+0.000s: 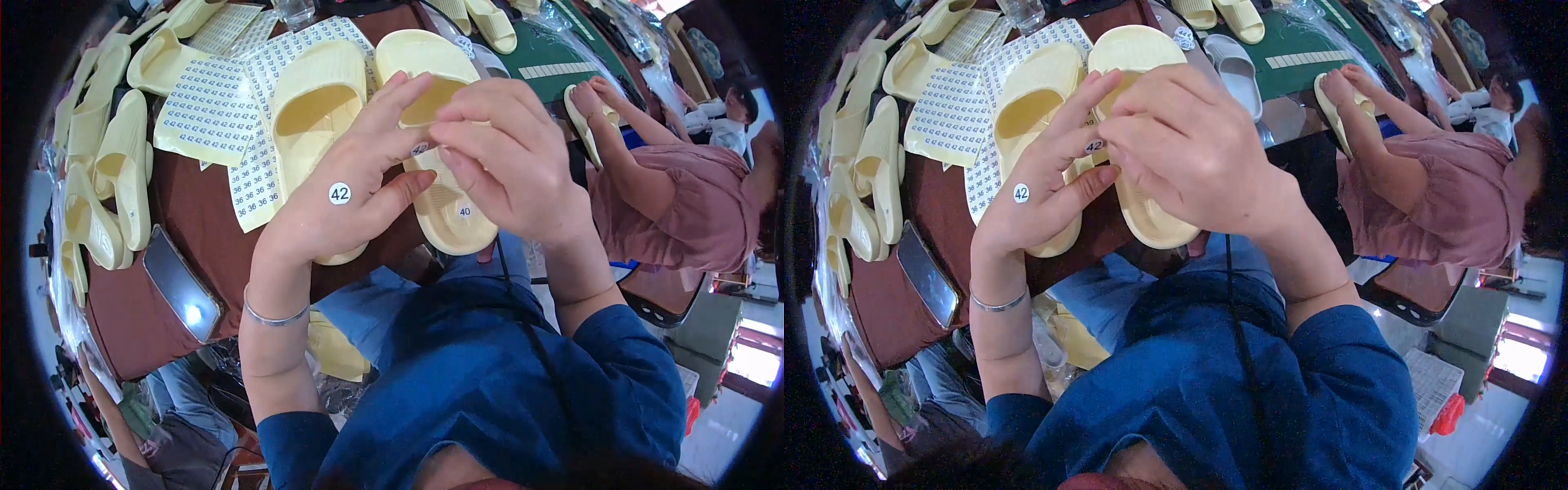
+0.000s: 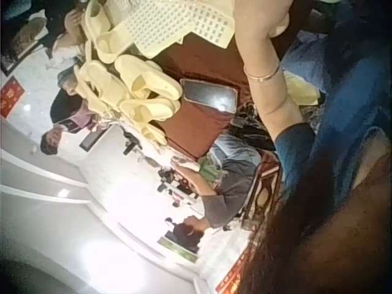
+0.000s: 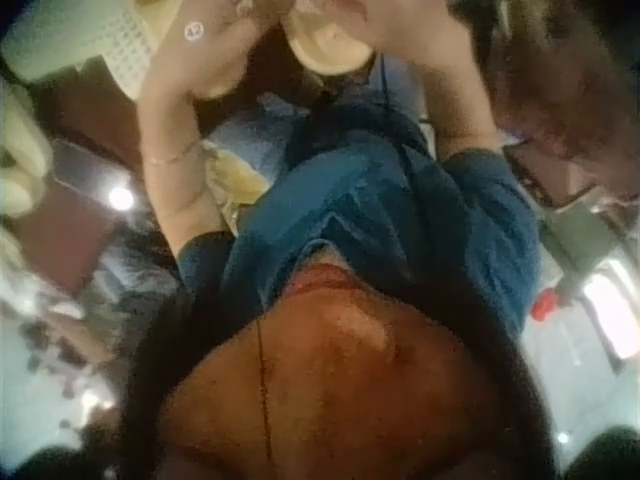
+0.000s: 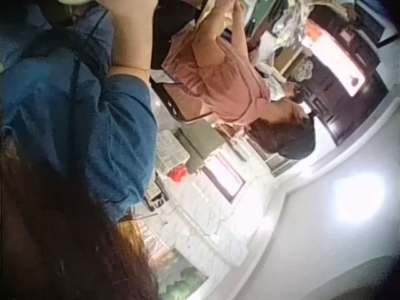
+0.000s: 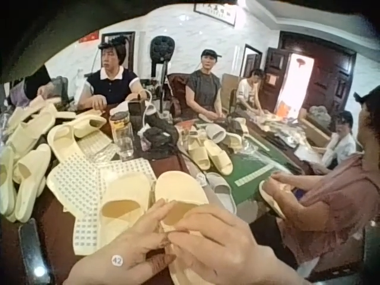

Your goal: Applying shoe size labels to the inside of slippers.

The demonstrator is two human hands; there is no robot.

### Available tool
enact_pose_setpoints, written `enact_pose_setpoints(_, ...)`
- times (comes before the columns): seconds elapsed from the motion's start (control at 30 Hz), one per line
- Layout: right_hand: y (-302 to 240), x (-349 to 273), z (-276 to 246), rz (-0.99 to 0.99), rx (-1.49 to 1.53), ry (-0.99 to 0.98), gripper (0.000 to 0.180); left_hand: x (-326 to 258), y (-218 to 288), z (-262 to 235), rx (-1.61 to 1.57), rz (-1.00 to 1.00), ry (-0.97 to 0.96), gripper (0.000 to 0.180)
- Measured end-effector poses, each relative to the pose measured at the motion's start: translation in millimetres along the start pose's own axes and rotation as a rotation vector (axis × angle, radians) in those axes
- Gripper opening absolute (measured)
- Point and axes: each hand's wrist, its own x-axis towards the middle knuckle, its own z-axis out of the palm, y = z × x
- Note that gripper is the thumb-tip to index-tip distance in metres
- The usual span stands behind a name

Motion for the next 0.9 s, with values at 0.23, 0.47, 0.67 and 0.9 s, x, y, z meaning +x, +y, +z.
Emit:
enact_pose_setpoints(0.23,-11,-20,-31,0.109,0.085,-0.384,0.014,0,5,7,0.197,0.011,0.096,0.039)
enact_pose_setpoints(0.47,-15,-29,-36,0.171,0.101,-0.633,0.013,2,5,9,0.393,0.053,0.051,0.031)
enact_pose_setpoints(0.67,-13,-33,-31,0.146,0.031,-0.621,0.011,3,7,10,0.411,0.048,0.041,0.031)
enact_pose_setpoints(0.9,-14,-33,-28,0.162,0.032,-0.655,0.013,-1,12,13,0.444,0.04,0.056,0.035)
